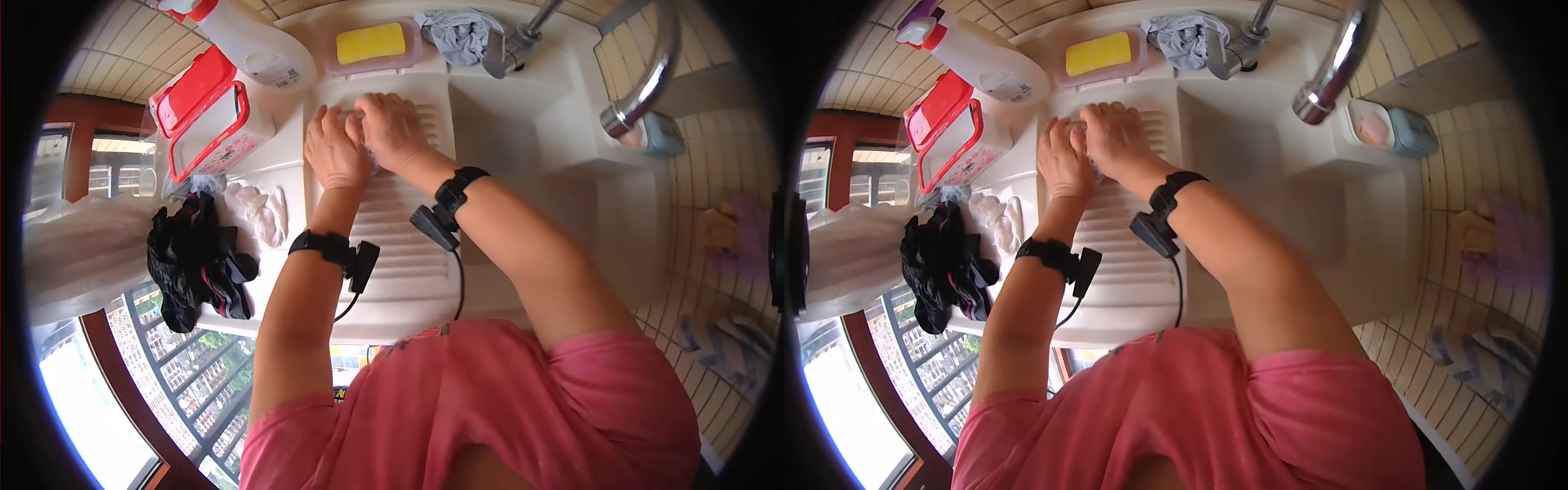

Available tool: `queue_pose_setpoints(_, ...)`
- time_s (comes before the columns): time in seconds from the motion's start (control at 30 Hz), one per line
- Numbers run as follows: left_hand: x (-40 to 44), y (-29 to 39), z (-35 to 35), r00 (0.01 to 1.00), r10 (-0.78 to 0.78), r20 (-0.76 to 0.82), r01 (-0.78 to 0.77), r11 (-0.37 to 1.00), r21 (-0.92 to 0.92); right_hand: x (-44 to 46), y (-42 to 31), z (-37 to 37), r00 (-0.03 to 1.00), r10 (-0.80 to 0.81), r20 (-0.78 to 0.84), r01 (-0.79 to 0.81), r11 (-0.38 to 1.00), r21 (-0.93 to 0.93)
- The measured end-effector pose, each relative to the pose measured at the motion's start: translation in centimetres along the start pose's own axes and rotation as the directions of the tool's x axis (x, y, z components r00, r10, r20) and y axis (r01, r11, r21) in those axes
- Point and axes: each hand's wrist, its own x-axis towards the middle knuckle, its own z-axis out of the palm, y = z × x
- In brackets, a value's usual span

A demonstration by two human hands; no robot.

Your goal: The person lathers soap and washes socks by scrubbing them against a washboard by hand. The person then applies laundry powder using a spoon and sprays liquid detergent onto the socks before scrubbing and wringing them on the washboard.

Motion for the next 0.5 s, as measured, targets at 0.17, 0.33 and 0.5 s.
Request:
queue_pose_setpoints(0.17, -8.9, 2.3, -6.9, 0.930, 0.046, 0.364, 0.089, 0.935, -0.344, -8.2, -3.4, -6.3, 0.964, -0.171, 0.202, 0.149, 0.982, 0.120)
queue_pose_setpoints(0.33, -4.0, 0.0, -1.7, 0.982, 0.142, 0.125, -0.124, 0.983, -0.136, -2.8, -0.2, -1.9, 0.947, -0.166, 0.276, 0.136, 0.983, 0.125)
queue_pose_setpoints(0.5, 1.0, -1.6, 0.7, 0.989, 0.022, 0.146, -0.001, 0.990, -0.138, 0.3, 0.5, 1.1, 0.996, -0.045, 0.070, 0.050, 0.997, -0.059)
